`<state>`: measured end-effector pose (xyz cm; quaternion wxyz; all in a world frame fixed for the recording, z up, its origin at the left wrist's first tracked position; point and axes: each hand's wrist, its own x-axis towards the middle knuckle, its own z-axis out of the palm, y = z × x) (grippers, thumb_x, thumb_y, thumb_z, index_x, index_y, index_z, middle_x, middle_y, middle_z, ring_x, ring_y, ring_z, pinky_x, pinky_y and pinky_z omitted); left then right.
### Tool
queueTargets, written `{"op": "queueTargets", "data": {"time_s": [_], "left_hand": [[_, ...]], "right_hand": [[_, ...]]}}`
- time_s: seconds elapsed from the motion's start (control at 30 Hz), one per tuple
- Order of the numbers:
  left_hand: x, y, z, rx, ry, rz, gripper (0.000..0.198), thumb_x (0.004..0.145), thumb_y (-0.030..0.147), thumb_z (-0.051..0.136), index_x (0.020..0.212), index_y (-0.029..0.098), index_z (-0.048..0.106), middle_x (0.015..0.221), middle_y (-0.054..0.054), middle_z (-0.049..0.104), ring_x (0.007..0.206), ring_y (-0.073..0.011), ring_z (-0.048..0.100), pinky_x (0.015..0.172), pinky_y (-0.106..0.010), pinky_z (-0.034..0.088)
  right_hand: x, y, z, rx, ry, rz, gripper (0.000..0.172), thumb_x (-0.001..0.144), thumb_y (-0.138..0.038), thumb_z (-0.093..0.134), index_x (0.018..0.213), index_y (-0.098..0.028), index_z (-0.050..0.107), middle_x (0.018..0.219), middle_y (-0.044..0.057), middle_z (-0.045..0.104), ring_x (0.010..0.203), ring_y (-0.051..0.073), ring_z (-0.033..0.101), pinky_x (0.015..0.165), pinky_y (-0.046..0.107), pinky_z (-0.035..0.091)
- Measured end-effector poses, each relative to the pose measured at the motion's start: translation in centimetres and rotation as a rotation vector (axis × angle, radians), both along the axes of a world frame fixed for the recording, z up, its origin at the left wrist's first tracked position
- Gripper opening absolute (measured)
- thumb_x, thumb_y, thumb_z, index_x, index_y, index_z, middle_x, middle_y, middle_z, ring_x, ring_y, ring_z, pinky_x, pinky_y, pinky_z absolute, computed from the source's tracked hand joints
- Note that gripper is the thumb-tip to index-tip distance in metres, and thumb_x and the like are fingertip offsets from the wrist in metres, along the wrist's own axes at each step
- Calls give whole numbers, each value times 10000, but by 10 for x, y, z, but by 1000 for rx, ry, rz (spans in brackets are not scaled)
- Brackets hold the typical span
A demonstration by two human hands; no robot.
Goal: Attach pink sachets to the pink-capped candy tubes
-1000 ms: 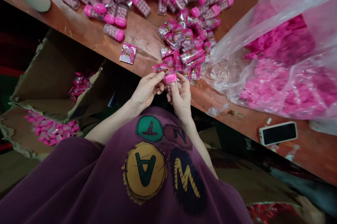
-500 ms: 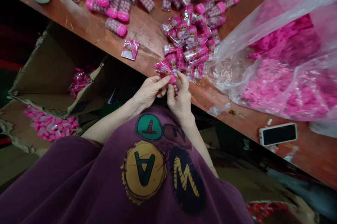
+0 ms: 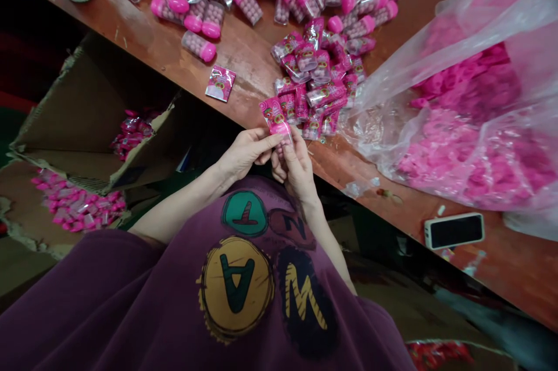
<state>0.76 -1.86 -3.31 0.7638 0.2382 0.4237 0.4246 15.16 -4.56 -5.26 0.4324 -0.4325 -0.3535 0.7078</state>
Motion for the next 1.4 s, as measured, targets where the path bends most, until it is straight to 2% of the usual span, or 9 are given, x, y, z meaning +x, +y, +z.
{"op": "queueTargets", "data": {"time_s": [0.23,0.33,0.43,0.57,0.67,0.8,1.0,1.23,1.4], "left_hand": [[-2,7,-2,-60,-40,103,439,873,469,810,680,136,599,508,46,488,414,-28,387,427,-198,238],[-1,5,-5,-79,-103,71,423,857,473,823,716,130,621,513,60,475,406,-20,342,429,-198,232],[-4,3,-8,-78,-149,46,371,848,444,836,809,113,672,541,65,488,405,-12,320,431,-191,230],[-9,2,-13,-59,-182,1,336,868,404,819,828,101,678,559,55,506,400,-13,339,436,-188,249],[-7,0,-14,-61,-111,1,366,893,417,791,755,113,641,505,49,491,379,-23,346,429,-199,221],[0,-4,-6,-92,2,95,383,895,423,791,729,122,621,518,46,507,378,-19,339,421,-211,192],[-6,1,4,-140,8,170,328,897,377,795,767,124,633,551,64,479,390,-6,301,418,-195,190],[-13,4,-8,-144,-124,97,293,888,325,801,776,117,627,556,68,470,402,-4,331,423,-175,220],[-9,0,-7,-145,-134,98,281,905,342,782,791,138,627,567,68,487,405,-7,332,440,-179,256]], "right_hand": [[-10,-1,-13,294,-388,-61,606,1005,-590,563,1525,-345,371,1170,72,651,964,208,687,780,365,614],[-14,-3,-11,225,-335,-67,562,1010,-585,556,1495,-351,396,1084,53,641,803,165,657,662,315,587],[-14,-3,-2,29,-130,-10,493,1026,-573,528,1464,-379,409,814,-31,558,473,80,402,403,215,375],[-12,-3,-2,-36,-62,44,497,1036,-577,492,1483,-378,400,720,-63,509,421,71,289,362,198,305],[-13,-5,-16,138,-264,-65,600,994,-598,570,1506,-336,402,979,27,640,696,129,608,610,275,582],[-13,-5,-28,263,-414,-99,633,1010,-588,542,1555,-327,353,1180,80,650,971,199,689,922,412,626],[-11,-4,-15,204,-321,-70,560,1015,-559,550,1506,-367,364,971,20,597,625,121,527,591,293,520],[-8,-3,-2,-76,-30,63,584,1003,-605,545,1506,-382,351,690,-87,446,426,64,201,371,202,217],[-14,-5,-12,55,-200,-50,618,973,-584,617,1502,-362,387,932,3,622,617,107,549,530,241,520]]}}
